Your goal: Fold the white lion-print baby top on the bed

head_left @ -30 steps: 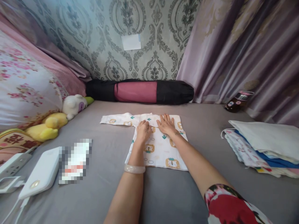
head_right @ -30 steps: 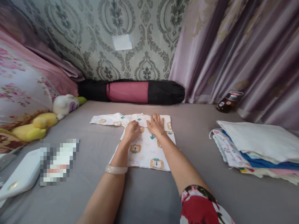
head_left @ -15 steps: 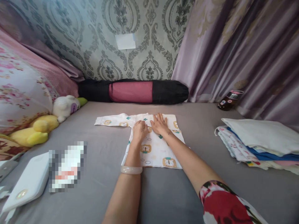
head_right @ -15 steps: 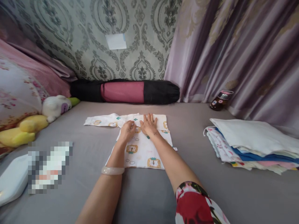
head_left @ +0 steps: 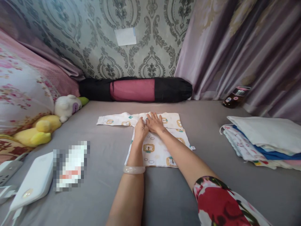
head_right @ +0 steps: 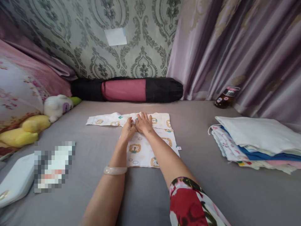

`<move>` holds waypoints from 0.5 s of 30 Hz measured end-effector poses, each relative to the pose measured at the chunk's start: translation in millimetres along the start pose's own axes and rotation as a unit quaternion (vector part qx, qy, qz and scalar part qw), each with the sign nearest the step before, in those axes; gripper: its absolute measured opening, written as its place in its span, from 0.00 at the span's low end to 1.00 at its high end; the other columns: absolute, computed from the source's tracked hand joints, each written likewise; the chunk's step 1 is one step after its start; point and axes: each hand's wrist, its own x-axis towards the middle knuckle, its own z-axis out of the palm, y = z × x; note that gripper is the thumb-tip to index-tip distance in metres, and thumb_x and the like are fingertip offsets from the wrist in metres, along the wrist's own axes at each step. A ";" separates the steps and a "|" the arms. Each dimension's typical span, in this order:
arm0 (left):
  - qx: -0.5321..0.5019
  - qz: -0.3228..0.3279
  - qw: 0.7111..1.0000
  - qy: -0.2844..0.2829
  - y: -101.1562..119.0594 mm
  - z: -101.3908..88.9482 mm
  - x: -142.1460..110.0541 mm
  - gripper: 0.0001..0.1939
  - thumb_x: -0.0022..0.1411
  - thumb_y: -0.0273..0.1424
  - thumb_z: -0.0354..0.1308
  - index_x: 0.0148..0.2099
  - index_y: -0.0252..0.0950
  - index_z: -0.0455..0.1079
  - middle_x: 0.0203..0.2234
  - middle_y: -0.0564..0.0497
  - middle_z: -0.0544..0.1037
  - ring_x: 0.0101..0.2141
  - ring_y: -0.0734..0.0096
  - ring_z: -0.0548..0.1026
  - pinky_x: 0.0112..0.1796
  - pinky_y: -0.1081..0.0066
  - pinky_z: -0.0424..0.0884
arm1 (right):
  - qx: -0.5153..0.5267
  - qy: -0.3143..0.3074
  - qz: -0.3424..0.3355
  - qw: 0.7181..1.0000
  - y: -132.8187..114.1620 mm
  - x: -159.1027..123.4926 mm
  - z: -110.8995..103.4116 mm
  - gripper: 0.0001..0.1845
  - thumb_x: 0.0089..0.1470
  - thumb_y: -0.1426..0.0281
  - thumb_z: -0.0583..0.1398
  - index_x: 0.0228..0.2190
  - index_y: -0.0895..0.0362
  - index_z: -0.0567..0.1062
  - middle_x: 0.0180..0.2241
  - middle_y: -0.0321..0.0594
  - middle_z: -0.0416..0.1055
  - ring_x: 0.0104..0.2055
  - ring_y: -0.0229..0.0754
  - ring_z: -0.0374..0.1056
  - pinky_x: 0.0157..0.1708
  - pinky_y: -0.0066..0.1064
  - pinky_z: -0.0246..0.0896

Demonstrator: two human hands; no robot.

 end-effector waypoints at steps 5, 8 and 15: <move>-0.040 -0.030 0.998 0.027 -0.5 -4.6 0.8 0.27 0.57 0.25 0.50 0.60 0.31 0.61 0.52 0.36 0.74 0.53 0.56 0.72 0.53 0.59 0.65 | 0.006 -0.002 -0.002 1.000 0.8 1.8 0.1 0.30 0.65 0.60 0.39 0.65 0.55 0.53 0.69 0.43 0.40 0.70 0.49 0.33 0.65 0.53 0.26; -0.076 -0.045 0.994 0.064 -3.8 -9.4 3.0 0.27 0.54 0.22 0.50 0.58 0.34 0.63 0.49 0.40 0.76 0.50 0.59 0.73 0.52 0.61 0.66 | 0.015 -0.007 -0.005 1.000 0.9 1.3 -0.9 0.30 0.65 0.60 0.39 0.65 0.56 0.53 0.69 0.45 0.40 0.70 0.50 0.33 0.65 0.53 0.25; -0.194 -0.099 0.961 0.173 -19.0 -13.6 15.1 0.20 0.50 0.21 0.52 0.47 0.37 0.68 0.38 0.45 0.78 0.42 0.61 0.76 0.47 0.63 0.69 | 0.027 -0.002 -0.035 0.999 -12.7 -2.0 -3.8 0.31 0.65 0.61 0.39 0.65 0.60 0.51 0.69 0.48 0.38 0.70 0.48 0.30 0.65 0.51 0.24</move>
